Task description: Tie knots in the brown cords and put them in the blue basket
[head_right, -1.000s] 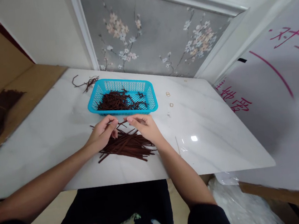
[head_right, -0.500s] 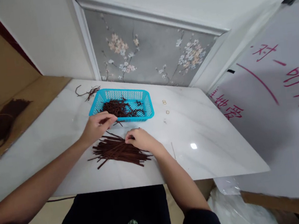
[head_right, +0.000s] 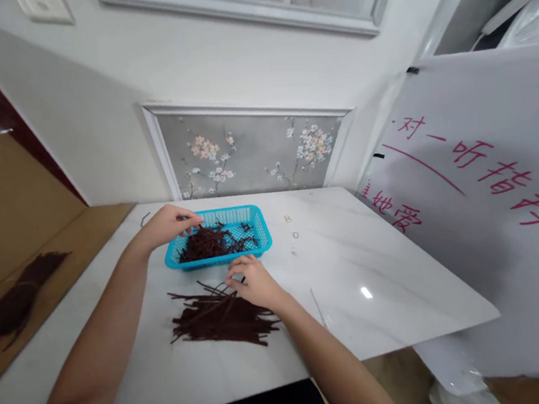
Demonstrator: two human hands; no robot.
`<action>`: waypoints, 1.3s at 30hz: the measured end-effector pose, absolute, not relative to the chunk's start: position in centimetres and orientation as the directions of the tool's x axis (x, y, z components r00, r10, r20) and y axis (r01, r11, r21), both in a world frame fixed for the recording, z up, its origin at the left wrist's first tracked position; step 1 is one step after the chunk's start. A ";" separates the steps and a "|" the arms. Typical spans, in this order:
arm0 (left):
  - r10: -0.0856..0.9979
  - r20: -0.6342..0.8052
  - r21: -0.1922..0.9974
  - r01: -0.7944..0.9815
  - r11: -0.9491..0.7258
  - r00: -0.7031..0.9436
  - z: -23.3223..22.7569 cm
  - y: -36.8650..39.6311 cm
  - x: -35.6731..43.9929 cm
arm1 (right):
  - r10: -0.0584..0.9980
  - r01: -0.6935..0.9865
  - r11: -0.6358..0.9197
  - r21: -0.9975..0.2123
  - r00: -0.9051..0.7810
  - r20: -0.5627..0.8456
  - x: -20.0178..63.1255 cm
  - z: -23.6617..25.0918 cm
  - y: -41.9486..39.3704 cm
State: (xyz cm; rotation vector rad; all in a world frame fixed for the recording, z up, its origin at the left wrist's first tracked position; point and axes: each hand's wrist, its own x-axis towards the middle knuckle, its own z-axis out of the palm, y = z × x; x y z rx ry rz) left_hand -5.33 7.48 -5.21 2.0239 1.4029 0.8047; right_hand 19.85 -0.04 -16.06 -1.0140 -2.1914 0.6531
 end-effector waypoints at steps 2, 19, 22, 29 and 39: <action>0.945 0.201 0.716 0.619 -0.322 0.259 -4.8 7.2 -5.8 | 0.856 0.435 0.507 -0.744 -0.355 0.375 19.9 -15.4 -0.1; 0.887 0.134 0.663 0.625 -0.412 0.443 -9.9 8.5 -2.2 | 0.879 0.418 0.459 -0.784 -0.341 0.332 21.1 -4.3 2.8; 0.811 0.008 0.660 0.606 -0.444 0.585 -11.1 8.0 -1.2 | 0.865 0.384 0.482 -0.788 -0.350 0.359 21.7 -2.3 3.1; 0.802 -0.103 0.614 0.672 -0.414 0.588 -8.2 7.1 -5.0 | 0.852 0.377 0.483 -0.790 -0.411 0.325 22.7 -1.4 2.7; 0.837 0.262 0.652 0.551 -0.521 0.480 -1.8 0.5 -1.7 | 0.837 0.187 0.477 -0.859 -0.396 0.379 23.7 -1.7 2.2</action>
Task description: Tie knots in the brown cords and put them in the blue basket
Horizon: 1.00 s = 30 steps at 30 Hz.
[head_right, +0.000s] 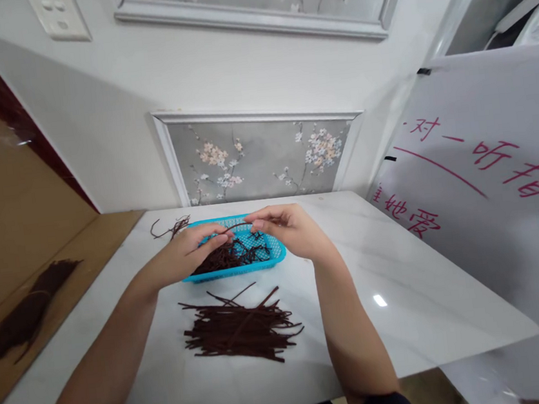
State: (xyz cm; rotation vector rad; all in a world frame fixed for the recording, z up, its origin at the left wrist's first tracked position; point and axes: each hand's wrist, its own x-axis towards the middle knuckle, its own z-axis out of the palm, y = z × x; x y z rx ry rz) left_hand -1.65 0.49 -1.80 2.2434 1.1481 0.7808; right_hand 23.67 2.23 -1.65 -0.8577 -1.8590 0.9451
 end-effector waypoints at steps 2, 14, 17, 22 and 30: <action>0.838 0.247 0.664 0.545 -0.512 0.486 -1.6 0.3 -1.3 | 0.833 0.207 0.492 -0.845 -0.393 0.389 23.7 -1.5 2.2; 0.824 0.160 0.615 0.598 -0.514 0.544 -1.1 -0.5 -1.3 | 0.804 0.384 0.512 -0.768 -0.530 0.271 21.6 -1.0 1.1; 0.837 0.105 0.702 0.556 -0.445 0.537 -1.0 -0.6 -2.0 | 0.798 0.369 0.502 -0.782 -0.546 0.254 21.3 -1.2 1.1; 0.778 0.095 0.860 0.342 -0.379 0.622 -0.7 -0.5 -2.9 | 0.764 0.243 0.464 -0.852 -0.597 0.245 21.3 -1.4 1.3; 0.849 0.254 0.921 -0.383 -0.067 0.464 -2.5 0.7 -0.6 | 0.810 -0.257 0.186 -0.948 -0.505 0.296 19.9 -3.5 3.0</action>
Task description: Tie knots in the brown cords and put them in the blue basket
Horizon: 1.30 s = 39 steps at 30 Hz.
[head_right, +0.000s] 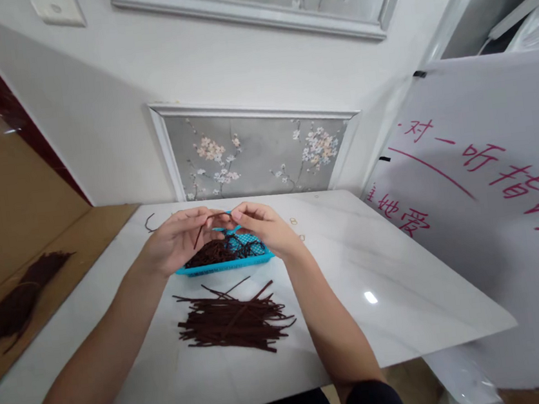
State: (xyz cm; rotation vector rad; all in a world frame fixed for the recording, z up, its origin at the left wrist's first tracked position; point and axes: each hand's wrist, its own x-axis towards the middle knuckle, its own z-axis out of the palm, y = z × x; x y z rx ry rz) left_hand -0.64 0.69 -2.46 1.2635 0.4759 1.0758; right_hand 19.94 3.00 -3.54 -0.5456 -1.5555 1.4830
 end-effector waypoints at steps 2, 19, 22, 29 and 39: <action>0.882 0.263 0.873 -0.486 -0.045 0.390 -2.8 0.8 0.0 | 0.831 -0.320 0.129 -0.939 -0.482 0.278 19.6 -3.8 3.2; 0.949 0.289 0.684 -0.721 -0.111 0.129 -2.7 -0.2 1.6 | 0.852 -0.693 -0.109 -0.713 -0.435 0.292 16.0 -4.2 1.0; 0.937 0.322 0.669 -0.733 -0.123 0.137 -2.7 -0.5 1.5 | 0.857 -0.721 -0.098 -0.686 -0.412 0.309 15.6 -4.3 0.5; 0.917 0.363 0.736 -0.654 -0.174 0.164 -2.1 -1.9 1.6 | 0.852 -0.705 -0.090 -0.703 -0.420 0.313 15.0 -4.0 -0.6; 0.880 0.465 0.772 -0.445 -0.454 -0.091 -2.5 -2.9 2.7 | 0.915 -0.644 0.216 -0.734 -0.129 0.383 14.7 -3.7 -1.2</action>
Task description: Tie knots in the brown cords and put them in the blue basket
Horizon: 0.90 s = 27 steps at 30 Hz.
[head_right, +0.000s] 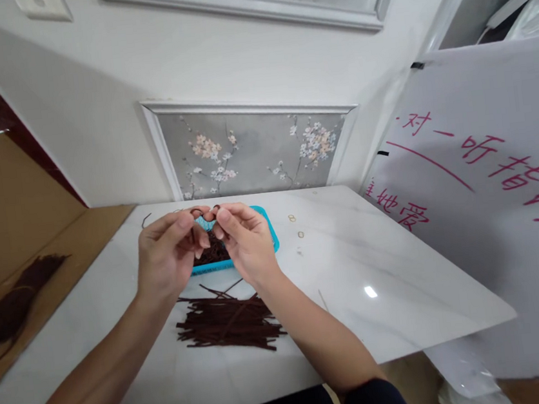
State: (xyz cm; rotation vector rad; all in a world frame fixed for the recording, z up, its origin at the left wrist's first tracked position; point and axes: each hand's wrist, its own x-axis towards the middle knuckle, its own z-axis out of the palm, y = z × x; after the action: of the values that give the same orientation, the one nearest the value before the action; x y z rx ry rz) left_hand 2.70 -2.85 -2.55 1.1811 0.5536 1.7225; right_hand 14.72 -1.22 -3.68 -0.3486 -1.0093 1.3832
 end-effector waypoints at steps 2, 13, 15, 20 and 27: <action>0.835 0.538 0.759 -0.366 -0.539 -0.114 -2.8 -3.2 2.9 | 0.925 -0.617 0.238 -0.750 -0.092 0.370 14.7 -3.6 -1.4; 0.674 0.615 0.695 -0.121 -0.708 -0.409 -4.1 -3.9 4.5 | 0.939 -0.605 0.292 -0.741 0.035 0.342 14.2 -3.5 -2.1; 0.672 0.594 0.700 -0.127 -0.703 -0.441 -4.0 -3.8 4.5 | 0.945 -0.582 0.288 -0.761 0.043 0.325 14.1 -3.6 -2.0; 0.644 0.645 0.682 -0.072 -0.728 -0.411 -4.0 -3.7 4.5 | 0.957 -0.589 0.251 -0.768 0.031 0.290 14.1 -3.6 -1.9; 0.601 0.759 0.628 0.041 -0.777 -0.250 -4.2 -3.3 3.9 | 0.950 -0.593 0.257 -0.763 0.012 0.311 14.2 -3.7 -1.5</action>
State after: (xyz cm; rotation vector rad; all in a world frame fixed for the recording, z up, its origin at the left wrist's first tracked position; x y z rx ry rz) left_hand 3.91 -3.25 -4.18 1.6386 0.7750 2.0835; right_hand 14.18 -1.52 -3.70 -0.4879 -0.9254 1.2794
